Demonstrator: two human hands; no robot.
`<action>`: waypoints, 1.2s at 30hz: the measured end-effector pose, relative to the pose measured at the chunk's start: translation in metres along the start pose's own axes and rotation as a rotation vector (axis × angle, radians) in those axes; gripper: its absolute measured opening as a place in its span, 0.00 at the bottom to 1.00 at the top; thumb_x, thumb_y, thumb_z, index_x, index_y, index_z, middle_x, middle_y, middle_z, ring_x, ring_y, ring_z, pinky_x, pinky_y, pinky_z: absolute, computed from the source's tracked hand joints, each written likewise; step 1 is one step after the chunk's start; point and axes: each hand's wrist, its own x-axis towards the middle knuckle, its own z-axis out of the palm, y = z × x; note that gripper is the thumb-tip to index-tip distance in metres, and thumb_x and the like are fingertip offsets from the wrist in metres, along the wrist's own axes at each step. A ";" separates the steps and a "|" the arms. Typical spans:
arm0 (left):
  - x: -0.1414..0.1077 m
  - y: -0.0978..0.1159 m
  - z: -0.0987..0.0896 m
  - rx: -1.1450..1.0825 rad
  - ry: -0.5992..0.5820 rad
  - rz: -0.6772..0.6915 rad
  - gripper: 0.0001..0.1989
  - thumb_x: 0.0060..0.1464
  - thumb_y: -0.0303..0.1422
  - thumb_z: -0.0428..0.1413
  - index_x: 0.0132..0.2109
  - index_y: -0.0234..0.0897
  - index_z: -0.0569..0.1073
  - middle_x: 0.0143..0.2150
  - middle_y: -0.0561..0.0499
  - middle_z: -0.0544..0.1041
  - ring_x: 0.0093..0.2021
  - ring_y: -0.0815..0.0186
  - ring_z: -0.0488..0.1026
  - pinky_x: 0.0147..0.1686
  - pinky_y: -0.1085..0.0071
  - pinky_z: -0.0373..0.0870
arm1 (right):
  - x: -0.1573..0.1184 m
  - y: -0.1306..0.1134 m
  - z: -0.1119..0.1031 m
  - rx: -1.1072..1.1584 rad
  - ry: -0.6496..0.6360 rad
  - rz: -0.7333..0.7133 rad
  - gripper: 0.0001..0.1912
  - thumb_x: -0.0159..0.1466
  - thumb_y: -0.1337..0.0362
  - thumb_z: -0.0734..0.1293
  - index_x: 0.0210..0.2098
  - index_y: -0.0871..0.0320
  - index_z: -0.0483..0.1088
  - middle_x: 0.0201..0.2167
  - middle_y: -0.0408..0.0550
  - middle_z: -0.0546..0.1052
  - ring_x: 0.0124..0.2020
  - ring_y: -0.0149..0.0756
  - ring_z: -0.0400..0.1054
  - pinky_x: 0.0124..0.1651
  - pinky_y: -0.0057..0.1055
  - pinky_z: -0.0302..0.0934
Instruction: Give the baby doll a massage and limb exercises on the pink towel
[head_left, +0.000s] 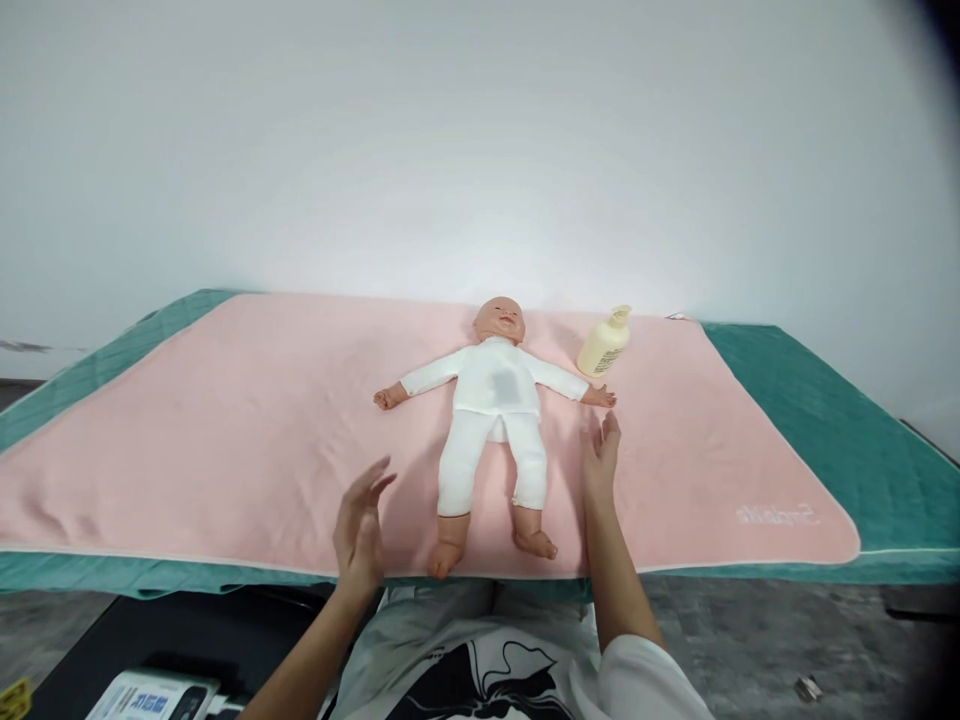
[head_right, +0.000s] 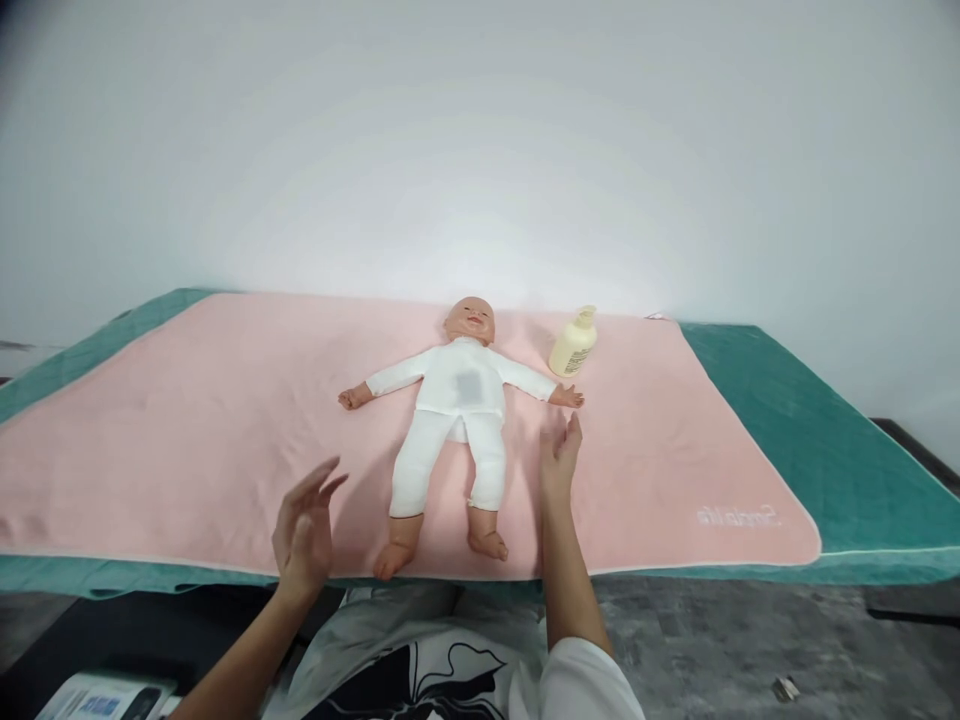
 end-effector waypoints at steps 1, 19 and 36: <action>0.014 0.002 0.006 -0.117 0.073 -0.099 0.18 0.59 0.44 0.54 0.52 0.41 0.73 0.58 0.42 0.73 0.64 0.53 0.66 0.59 0.53 0.68 | -0.015 -0.001 -0.004 -0.008 -0.054 0.026 0.43 0.63 0.46 0.63 0.69 0.57 0.44 0.73 0.58 0.46 0.73 0.46 0.43 0.72 0.49 0.45; 0.133 -0.025 0.039 -0.790 0.434 -0.932 0.20 0.59 0.31 0.50 0.58 0.30 0.67 0.51 0.36 0.73 0.56 0.59 0.73 0.48 0.67 0.78 | -0.198 0.040 -0.031 -0.274 -0.081 -0.267 0.45 0.58 0.48 0.70 0.68 0.51 0.50 0.64 0.62 0.65 0.63 0.62 0.62 0.58 0.64 0.62; 0.179 -0.059 0.095 -0.510 0.625 -0.569 0.03 0.62 0.26 0.55 0.38 0.37 0.69 0.36 0.55 0.70 0.36 0.79 0.72 0.39 0.83 0.68 | -0.190 0.033 -0.014 -0.351 -0.043 -0.384 0.23 0.65 0.58 0.64 0.60 0.43 0.63 0.56 0.52 0.74 0.57 0.55 0.67 0.60 0.67 0.55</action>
